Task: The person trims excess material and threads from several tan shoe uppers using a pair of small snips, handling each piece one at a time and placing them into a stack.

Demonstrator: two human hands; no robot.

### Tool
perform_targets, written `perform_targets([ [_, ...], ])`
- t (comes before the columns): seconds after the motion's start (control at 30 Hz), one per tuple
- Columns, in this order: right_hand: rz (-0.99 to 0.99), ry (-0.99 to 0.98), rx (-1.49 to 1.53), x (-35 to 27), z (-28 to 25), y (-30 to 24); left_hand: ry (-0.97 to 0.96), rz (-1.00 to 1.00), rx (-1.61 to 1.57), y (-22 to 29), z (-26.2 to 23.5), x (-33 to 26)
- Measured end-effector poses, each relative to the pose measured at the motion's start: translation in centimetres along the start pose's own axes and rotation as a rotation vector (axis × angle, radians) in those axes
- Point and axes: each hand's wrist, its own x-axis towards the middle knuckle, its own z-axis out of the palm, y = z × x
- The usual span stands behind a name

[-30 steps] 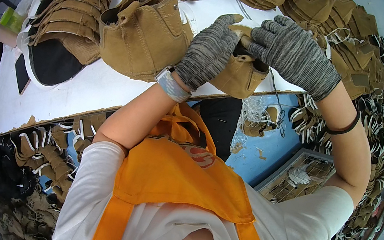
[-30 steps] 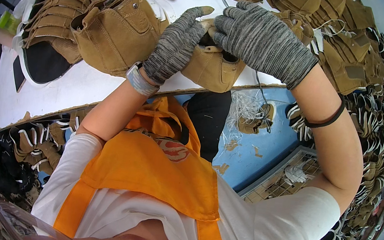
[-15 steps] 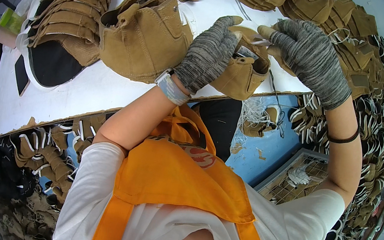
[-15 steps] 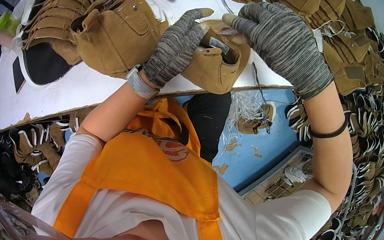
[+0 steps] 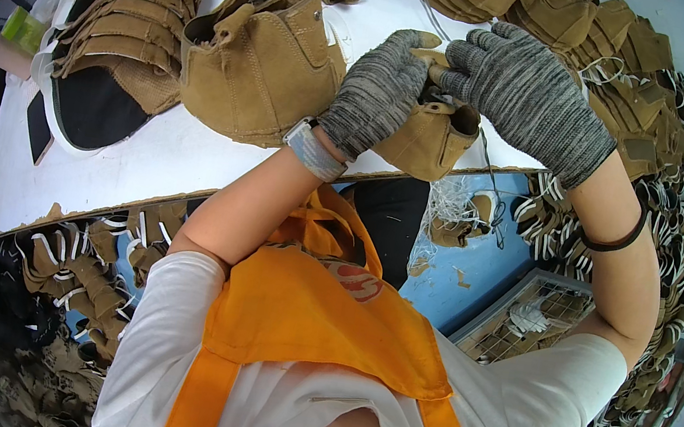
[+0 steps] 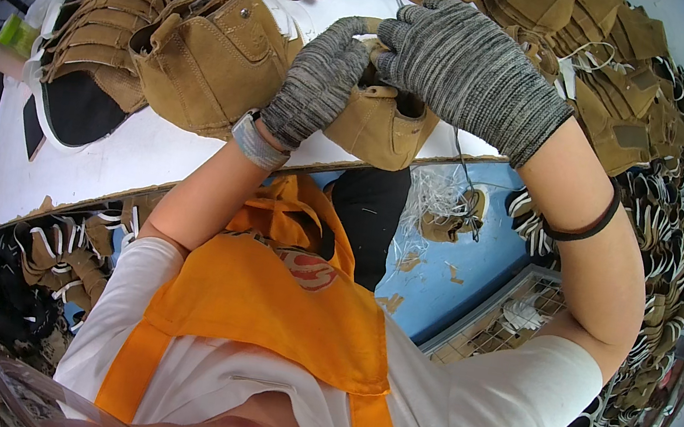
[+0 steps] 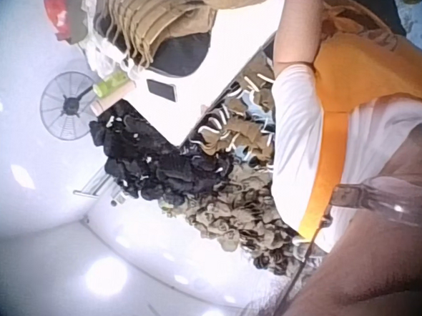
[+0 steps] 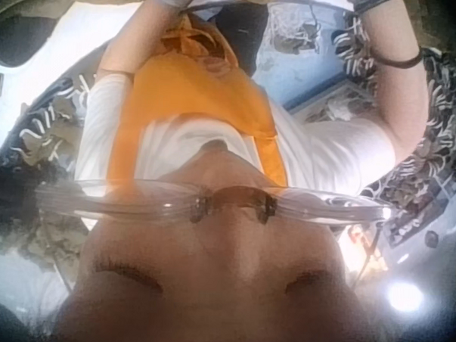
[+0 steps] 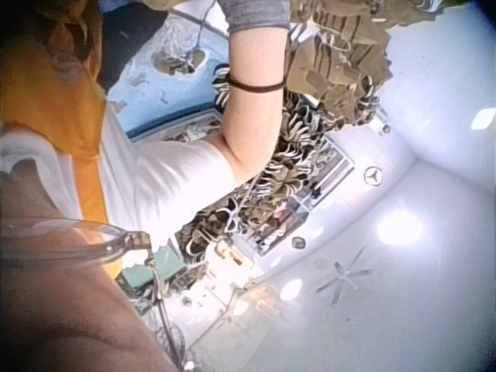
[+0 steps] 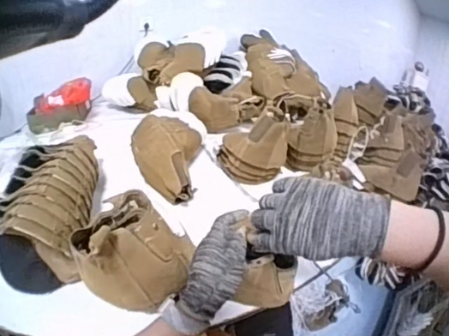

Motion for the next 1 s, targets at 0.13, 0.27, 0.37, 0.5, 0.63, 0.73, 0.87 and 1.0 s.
perform_targets([
  [0.13, -0.133, 0.081, 0.026, -0.4, 1.1, 1.1, 0.002, -0.037, 0.147, 1.5, 0.2, -0.2],
  [0.27, -0.050, 0.031, 0.076, -0.5, 0.7, 0.7, 0.018, -0.163, 0.003, 2.1, 0.4, -0.2],
  [0.37, -0.005, 0.014, 0.078, -0.4, 0.5, 0.3, 0.011, -0.026, -0.015, 0.9, 0.2, -0.3],
  [0.5, -0.033, -0.017, 0.021, -0.3, 1.0, 0.5, 0.025, -0.052, 0.033, 0.6, 0.0, -0.3],
  [0.63, -0.161, 0.133, -0.212, -0.9, 2.1, 0.8, 0.039, -0.058, 0.187, 1.0, 0.0, -0.2],
  [0.73, -0.080, 0.044, -0.037, -0.8, 2.1, 1.5, 0.043, -0.060, 0.194, 1.0, 0.0, -0.2],
  [0.87, -0.100, 0.322, 0.017, -1.9, 0.5, 2.6, 0.070, -0.030, 0.265, 1.2, 0.0, -0.6],
  [1.0, 0.248, 0.525, 0.714, -2.9, 2.9, 3.0, 0.044, -0.066, 0.001, 1.4, 0.0, -0.9],
])
